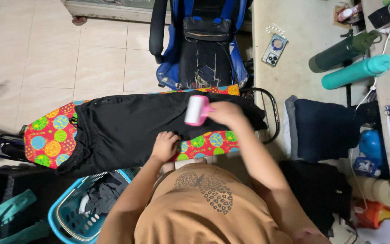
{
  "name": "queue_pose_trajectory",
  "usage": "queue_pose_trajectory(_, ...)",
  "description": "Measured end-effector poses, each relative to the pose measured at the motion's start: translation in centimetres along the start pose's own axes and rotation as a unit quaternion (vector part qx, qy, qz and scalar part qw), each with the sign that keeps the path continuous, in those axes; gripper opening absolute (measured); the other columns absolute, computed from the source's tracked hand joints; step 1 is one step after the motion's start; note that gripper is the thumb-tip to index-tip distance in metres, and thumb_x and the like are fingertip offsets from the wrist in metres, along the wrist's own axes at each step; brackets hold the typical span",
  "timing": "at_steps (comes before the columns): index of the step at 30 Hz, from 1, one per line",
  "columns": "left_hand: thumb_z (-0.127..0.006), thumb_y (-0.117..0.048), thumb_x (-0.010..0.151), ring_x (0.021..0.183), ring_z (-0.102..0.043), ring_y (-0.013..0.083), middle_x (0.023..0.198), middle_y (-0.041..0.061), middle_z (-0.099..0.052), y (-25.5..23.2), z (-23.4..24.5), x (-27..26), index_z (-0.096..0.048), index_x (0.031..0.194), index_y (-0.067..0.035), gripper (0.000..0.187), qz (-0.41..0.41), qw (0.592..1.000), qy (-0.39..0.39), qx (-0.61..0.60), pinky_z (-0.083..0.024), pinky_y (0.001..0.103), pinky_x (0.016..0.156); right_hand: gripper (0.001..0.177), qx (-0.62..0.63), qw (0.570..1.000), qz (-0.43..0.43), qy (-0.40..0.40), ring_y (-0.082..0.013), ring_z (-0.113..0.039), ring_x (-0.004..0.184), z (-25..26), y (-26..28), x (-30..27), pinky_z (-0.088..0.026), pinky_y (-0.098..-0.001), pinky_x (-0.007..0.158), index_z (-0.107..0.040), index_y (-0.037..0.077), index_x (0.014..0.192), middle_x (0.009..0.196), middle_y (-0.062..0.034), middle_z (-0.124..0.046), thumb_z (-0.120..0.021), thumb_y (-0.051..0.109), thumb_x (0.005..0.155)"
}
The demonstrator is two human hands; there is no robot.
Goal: The person uses a pink lint roller to clean a black garment laid on a colorful ironing board. They repeatedly roll the tool over the fabric, repositioning the garment to cover different areas. The person then folds the garment and places it aside.
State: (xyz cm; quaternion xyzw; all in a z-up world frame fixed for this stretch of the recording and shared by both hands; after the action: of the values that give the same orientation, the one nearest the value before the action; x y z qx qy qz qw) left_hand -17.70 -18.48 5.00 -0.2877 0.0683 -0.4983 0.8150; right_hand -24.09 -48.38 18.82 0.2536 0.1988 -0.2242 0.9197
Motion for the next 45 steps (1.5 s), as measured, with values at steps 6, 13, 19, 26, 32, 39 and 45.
queue_pose_trajectory(6,-0.072,-0.019,0.074,0.105,-0.062,0.0289,0.097,0.005,-0.068,-0.2,2.0,-1.9,-0.074,0.096,-0.019,0.021,0.025,0.999,0.014,0.017,-0.033,0.056,0.114,0.034,0.12,0.989,0.046,0.08,-0.0228,-0.072,0.072,-10.1,2.8,9.2,-0.056,-0.0378,0.066,-0.073,0.011,0.102,0.083,-0.0099,-0.075,-0.065,0.043,0.094)
queue_pose_trajectory(13,-0.071,-0.04,0.087,0.096,-0.066,0.0329,0.088,0.01,-0.07,-1.3,0.3,-0.7,-0.068,0.097,-0.014,0.028,0.154,0.987,-0.033,0.044,-0.036,0.053,0.111,0.022,0.175,0.975,-0.017,0.136,-0.0129,-0.061,0.054,-8.4,-8.5,8.6,-0.05,-0.0311,0.051,-0.075,0.015,0.099,0.067,-0.0038,-0.068,-0.07,0.034,0.09)
queue_pose_trajectory(19,-0.071,-0.036,0.085,0.099,-0.065,0.0333,0.096,0.01,-0.07,0.0,-0.7,2.6,-0.063,0.105,-0.014,0.031,0.241,0.966,-0.002,0.098,-0.042,0.053,0.095,0.029,0.094,0.982,-0.115,0.114,-0.0145,-0.063,0.056,-2.7,-18.8,1.8,-0.051,-0.0327,0.054,-0.076,0.01,0.093,0.068,-0.0032,-0.07,-0.07,0.038,0.089)
queue_pose_trajectory(26,-0.073,-0.031,0.088,0.116,-0.056,0.0387,0.125,0.016,-0.058,2.1,-1.9,12.8,-0.058,0.133,-0.011,0.051,0.136,0.988,-0.053,0.042,-0.045,0.051,0.098,0.04,-0.114,0.955,-0.261,0.085,-0.0267,-0.074,0.091,3.1,-19.3,-5.6,-0.056,-0.0417,0.082,-0.083,0.01,0.093,0.091,-0.0087,-0.079,-0.065,0.046,0.086)
queue_pose_trajectory(32,-0.077,-0.036,0.078,0.128,-0.048,0.0448,0.136,0.019,-0.057,2.3,-4.7,17.1,-0.064,0.118,-0.011,0.049,0.132,0.986,-0.025,0.104,-0.032,0.054,0.105,0.041,-0.141,0.958,-0.245,-0.039,-0.0348,-0.071,0.104,4.5,-14.6,-8.3,-0.056,-0.0476,0.086,-0.08,0.017,0.11,0.111,-0.0147,-0.075,-0.06,0.049,0.094)
queue_pose_trajectory(39,-0.068,-0.04,0.096,0.103,-0.068,0.0414,0.105,0.024,-0.069,5.9,-3.0,13.2,-0.058,0.114,-0.004,0.042,0.223,0.955,0.036,-0.19,-0.053,0.048,0.091,0.035,0.019,0.999,-0.035,-0.034,-0.0336,-0.072,0.095,1.9,-4.7,-2.8,-0.056,-0.0474,0.079,-0.074,0.025,0.102,0.101,-0.0085,-0.075,-0.06,0.054,0.091)
queue_pose_trajectory(45,-0.069,-0.04,0.092,0.098,-0.069,0.0413,0.103,0.021,-0.073,7.3,3.4,7.3,-0.061,0.12,-0.012,0.04,0.273,0.961,0.037,-0.024,-0.054,0.052,0.081,0.037,-0.008,0.999,0.047,-0.002,-0.0332,-0.07,0.102,-6.7,1.5,5.0,-0.055,-0.0475,0.085,-0.075,0.021,0.105,0.106,-0.009,-0.075,-0.061,0.052,0.09)
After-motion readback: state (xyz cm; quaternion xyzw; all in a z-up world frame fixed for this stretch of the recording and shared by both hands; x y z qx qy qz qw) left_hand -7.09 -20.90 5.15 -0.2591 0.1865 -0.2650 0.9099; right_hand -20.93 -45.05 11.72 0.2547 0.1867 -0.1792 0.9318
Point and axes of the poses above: each hand's wrist, its own x-axis towards the middle knuckle, its own z-axis out of the back of the hand, y = z × x, the point moved 1 cm from there along x, towards the middle knuckle
